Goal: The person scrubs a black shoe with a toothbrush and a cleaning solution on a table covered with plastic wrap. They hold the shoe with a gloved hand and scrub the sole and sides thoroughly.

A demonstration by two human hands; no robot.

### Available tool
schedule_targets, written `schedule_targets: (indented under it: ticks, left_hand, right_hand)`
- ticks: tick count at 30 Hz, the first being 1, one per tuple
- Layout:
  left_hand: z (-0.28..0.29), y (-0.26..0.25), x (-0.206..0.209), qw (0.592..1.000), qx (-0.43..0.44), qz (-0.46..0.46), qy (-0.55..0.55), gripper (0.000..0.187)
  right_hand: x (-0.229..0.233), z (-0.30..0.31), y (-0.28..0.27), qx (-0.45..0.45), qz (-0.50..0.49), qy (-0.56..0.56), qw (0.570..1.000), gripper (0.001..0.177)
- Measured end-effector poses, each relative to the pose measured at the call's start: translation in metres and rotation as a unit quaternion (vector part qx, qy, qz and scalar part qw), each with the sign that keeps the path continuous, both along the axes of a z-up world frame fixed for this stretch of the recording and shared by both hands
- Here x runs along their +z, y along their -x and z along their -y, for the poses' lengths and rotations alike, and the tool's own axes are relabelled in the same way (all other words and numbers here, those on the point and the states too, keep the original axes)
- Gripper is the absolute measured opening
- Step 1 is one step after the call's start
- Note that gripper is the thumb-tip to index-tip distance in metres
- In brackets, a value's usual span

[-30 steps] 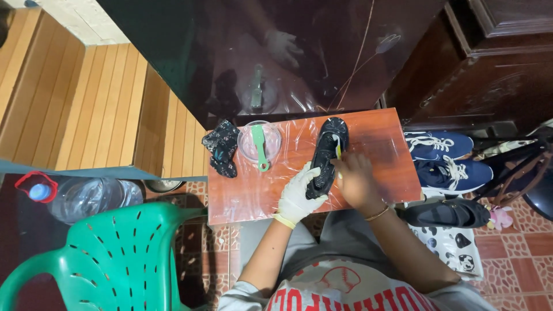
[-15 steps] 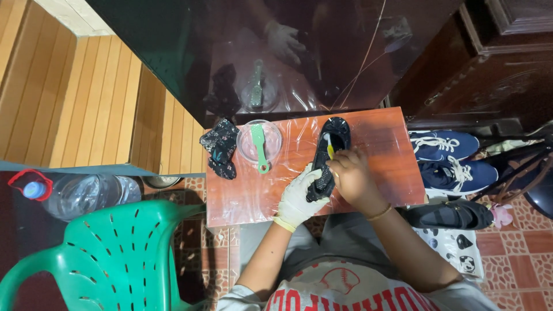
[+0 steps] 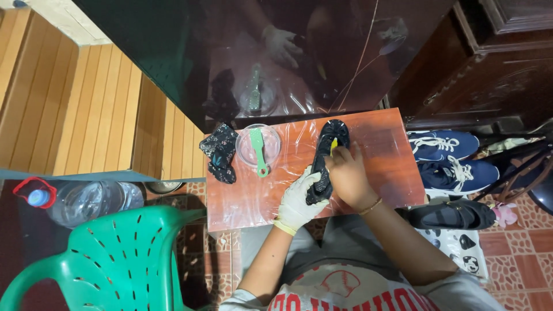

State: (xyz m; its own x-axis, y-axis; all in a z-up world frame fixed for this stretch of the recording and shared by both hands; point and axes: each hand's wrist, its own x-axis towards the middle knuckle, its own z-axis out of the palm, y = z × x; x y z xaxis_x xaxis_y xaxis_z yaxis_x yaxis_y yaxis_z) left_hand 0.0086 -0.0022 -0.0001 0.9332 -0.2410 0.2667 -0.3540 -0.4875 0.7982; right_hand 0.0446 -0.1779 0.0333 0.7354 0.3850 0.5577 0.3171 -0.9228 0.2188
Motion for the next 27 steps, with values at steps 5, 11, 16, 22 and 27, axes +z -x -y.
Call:
schedule_targets:
  ticks: [5, 11, 16, 22, 27]
  left_hand:
    - [0.002, 0.002, 0.000, 1.000, 0.000, -0.016, 0.005, 0.073]
    - [0.001, 0.001, -0.006, 1.000, -0.002, -0.008, 0.026, 0.072]
    - [0.003, 0.001, -0.004, 1.000, 0.008, -0.007, 0.017, 0.070]
    - [0.003, 0.000, -0.012, 1.000, 0.003, -0.003, 0.020, 0.072]
    - [0.001, 0.002, -0.009, 1.000, 0.006, -0.001, 0.015, 0.074]
  right_hand:
    - [-0.016, 0.016, 0.019, 0.037, -0.097, -0.063, 0.993, 0.022]
    - [-0.014, 0.004, 0.004, 0.000, -0.012, -0.001, 1.000, 0.016]
    - [-0.019, 0.008, 0.004, 0.027, -0.021, -0.006, 0.999, 0.015]
    - [-0.021, 0.015, 0.012, 0.052, -0.080, -0.056, 0.994, 0.026]
    - [-0.013, 0.012, 0.003, 0.005, -0.007, 0.007, 1.000, 0.022]
